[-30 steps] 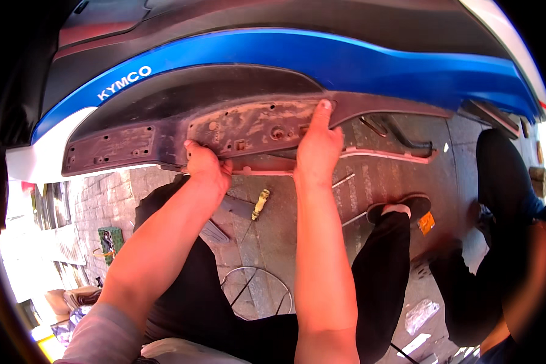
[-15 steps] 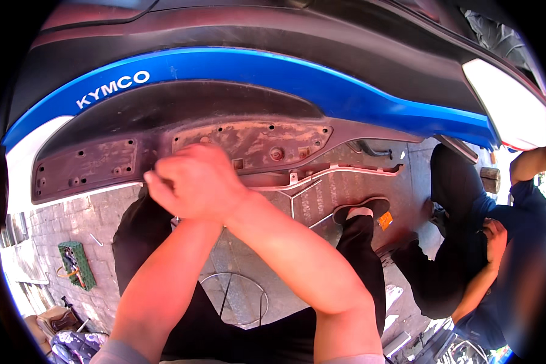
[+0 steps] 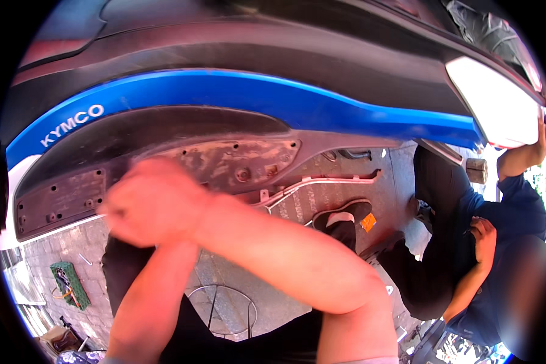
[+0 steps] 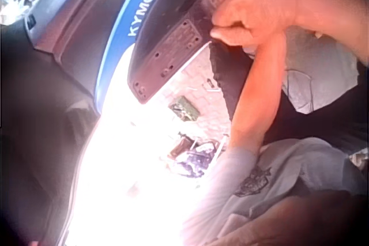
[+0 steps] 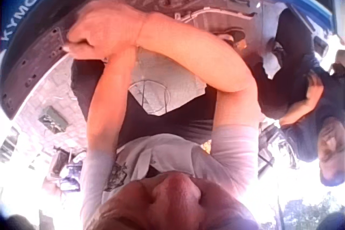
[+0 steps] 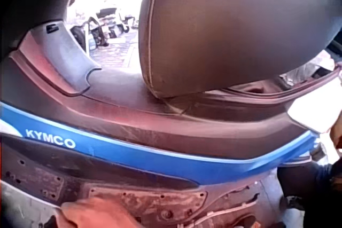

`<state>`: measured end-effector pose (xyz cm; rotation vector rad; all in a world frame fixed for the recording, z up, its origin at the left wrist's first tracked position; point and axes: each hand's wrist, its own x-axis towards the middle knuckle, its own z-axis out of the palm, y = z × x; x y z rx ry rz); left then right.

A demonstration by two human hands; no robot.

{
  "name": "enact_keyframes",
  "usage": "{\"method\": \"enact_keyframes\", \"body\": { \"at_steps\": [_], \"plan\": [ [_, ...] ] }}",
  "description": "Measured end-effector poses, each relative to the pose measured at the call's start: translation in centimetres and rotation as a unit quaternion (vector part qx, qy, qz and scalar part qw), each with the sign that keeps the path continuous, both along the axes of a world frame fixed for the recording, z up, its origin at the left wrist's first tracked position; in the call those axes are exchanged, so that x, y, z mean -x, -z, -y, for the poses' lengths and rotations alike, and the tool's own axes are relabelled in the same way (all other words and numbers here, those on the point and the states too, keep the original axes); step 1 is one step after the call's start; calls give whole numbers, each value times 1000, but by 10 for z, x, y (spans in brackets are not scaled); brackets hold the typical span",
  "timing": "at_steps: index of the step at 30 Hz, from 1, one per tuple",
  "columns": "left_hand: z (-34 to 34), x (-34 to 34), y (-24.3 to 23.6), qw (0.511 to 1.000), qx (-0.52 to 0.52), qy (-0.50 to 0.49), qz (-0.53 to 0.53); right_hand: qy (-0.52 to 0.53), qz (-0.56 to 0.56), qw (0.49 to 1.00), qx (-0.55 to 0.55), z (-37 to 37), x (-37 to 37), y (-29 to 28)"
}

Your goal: The person realigns and secures the plastic side panels of a motorcycle fairing, using a screwdriver to pry components into place and check fitment.

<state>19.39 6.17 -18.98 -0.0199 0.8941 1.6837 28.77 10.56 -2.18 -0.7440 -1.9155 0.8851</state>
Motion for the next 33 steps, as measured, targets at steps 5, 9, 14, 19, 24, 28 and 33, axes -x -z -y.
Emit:
{"method": "enact_keyframes", "body": {
  "at_steps": [5,9,14,19,24,28,33],
  "plan": [
    [-2,-31,-62,904,333,32,-265,200,29,970,135,5,-111,79],
    [-8,-37,-66,894,356,29,-273,105,18,993,53,0,-50,45],
    [-8,-22,-44,880,362,11,-306,-31,52,997,52,-1,-12,23],
    [8,-4,-19,965,199,12,-170,37,26,994,101,15,-22,45],
    [2,-5,-38,957,210,-5,-200,117,-11,984,132,4,-42,57],
    [-9,-13,-50,864,363,-67,-341,155,65,977,130,3,-44,47],
    [-5,-10,-64,858,330,-89,-384,-132,-24,991,-11,14,37,-30]
  ]
}}
